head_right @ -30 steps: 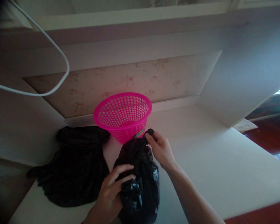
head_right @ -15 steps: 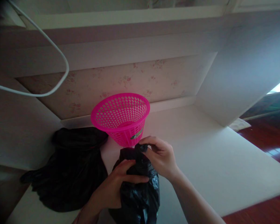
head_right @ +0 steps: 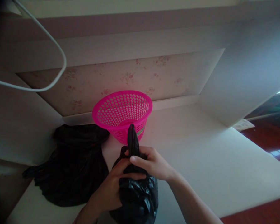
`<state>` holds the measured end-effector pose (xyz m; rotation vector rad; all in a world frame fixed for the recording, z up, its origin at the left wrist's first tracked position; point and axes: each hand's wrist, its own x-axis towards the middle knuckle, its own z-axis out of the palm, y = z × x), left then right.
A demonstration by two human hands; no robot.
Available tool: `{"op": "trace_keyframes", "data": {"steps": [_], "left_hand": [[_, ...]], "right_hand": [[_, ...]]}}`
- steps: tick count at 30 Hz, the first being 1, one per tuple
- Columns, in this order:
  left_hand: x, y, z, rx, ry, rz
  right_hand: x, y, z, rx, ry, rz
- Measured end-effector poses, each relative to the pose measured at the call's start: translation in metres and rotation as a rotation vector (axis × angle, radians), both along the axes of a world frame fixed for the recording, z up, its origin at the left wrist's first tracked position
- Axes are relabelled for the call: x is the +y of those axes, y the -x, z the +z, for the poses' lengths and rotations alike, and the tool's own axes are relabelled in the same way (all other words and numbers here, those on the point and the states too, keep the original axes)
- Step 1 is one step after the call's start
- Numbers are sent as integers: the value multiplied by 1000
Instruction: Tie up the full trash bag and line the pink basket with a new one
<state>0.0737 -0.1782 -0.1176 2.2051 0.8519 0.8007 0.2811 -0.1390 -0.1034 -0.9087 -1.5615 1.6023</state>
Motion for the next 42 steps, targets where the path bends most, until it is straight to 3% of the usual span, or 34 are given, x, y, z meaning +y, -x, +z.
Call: {"op": "trace_keyframes", "data": {"steps": [3,7,13,17,22,26,30,32,35,38,40,42], "left_hand": [[-1,1,-2,6,-54,30],[-7,11,-15,4,-121,40],[-21,22,-22,62,-285,34],[-25,18,-29,9,-272,-28],[-27,16,-43,-146,-214,-33],[-28,19,-26,-236,-18,30],[-12,17,-5,-220,115,181],[2,11,-1,-219,121,133],[21,-2,1,-236,194,48],[28,-12,4,-352,311,143],[27,-13,7,-389,377,206],[25,-11,11,-375,392,226]], "right_hand": [[0,7,7,-99,-25,-139],[-2,8,2,-20,-8,-324],[-2,6,-12,-17,109,-437],[16,6,-21,46,114,-541],[28,5,-32,44,196,-541],[19,-4,-20,-118,-168,-532],[7,-6,12,-127,-504,-322],[3,-2,24,-118,-607,-286],[0,4,22,-52,-535,-383],[-5,1,0,231,-392,-480],[-12,-7,-16,383,-391,-565],[-20,-15,-24,297,-445,-557]]}}
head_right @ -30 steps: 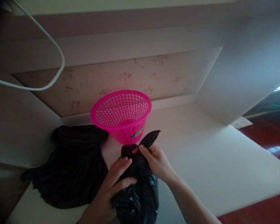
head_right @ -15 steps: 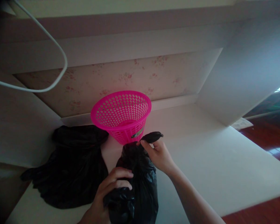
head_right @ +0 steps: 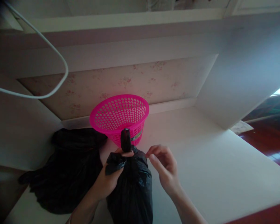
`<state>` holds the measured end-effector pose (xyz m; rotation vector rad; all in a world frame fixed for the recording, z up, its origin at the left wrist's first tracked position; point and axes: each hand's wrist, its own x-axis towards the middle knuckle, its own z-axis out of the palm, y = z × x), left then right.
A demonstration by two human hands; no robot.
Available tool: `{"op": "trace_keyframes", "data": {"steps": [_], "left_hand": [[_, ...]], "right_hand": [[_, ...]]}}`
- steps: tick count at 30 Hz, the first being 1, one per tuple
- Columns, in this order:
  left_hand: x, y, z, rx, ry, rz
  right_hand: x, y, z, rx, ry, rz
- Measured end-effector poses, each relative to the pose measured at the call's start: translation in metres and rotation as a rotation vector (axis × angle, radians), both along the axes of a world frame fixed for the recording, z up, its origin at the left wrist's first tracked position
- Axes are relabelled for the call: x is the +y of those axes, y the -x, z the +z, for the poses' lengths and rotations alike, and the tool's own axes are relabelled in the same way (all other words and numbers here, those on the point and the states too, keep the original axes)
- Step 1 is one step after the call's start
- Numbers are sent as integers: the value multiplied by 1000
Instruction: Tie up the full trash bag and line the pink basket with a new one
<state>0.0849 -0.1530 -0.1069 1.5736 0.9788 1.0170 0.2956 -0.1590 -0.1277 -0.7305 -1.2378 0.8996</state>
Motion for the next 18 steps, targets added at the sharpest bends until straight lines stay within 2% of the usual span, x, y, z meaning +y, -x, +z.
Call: {"op": "trace_keyframes", "data": {"steps": [4,7,12,15,18], "left_hand": [[-5,1,4,46,-41,-3],[-8,-3,7,99,-53,14],[-9,-10,13,118,33,82],[-8,-12,12,59,139,112],[-6,-16,14,-14,174,106]], "right_hand": [[-12,0,6,-624,-26,198],[-12,16,11,-878,-85,221],[-10,39,-2,-974,-203,25],[-13,43,-10,-963,-251,-35],[-17,42,-13,-946,-288,-81]]}}
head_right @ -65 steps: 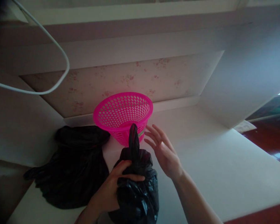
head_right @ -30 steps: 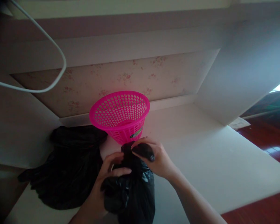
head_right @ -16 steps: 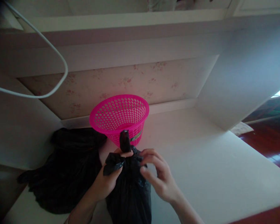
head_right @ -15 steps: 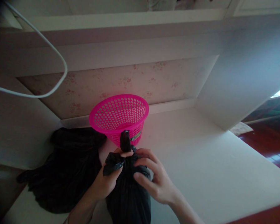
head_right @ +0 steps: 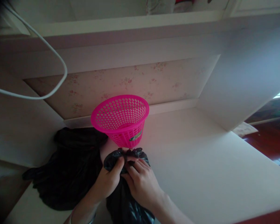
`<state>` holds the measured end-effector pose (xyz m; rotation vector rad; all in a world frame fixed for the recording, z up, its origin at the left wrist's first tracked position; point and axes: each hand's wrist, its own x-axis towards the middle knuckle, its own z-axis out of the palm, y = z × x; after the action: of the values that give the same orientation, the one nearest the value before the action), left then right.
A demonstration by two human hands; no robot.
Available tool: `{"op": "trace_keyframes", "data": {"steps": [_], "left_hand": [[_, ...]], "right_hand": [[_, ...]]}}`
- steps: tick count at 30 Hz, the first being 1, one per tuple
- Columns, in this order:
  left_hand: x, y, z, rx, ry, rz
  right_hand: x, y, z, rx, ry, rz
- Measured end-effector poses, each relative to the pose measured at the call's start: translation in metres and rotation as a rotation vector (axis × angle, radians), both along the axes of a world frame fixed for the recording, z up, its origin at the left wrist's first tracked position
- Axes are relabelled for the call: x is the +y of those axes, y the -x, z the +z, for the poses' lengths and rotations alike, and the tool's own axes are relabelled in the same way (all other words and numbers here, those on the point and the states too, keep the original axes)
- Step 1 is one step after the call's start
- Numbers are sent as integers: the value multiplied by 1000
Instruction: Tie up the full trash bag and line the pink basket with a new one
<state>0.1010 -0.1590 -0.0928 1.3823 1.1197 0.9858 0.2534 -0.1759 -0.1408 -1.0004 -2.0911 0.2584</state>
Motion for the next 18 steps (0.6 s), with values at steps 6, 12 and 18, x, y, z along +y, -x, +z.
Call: {"op": "trace_keyframes", "data": {"steps": [6,12,18], "left_hand": [[2,-12,14,-37,-171,-54],[-2,-2,9,-84,-384,1],[-10,14,2,-88,-408,122]], "right_hand": [[-3,-3,0,40,-41,15],[-2,-21,2,152,55,-79],[-2,-64,12,208,57,-167]]}}
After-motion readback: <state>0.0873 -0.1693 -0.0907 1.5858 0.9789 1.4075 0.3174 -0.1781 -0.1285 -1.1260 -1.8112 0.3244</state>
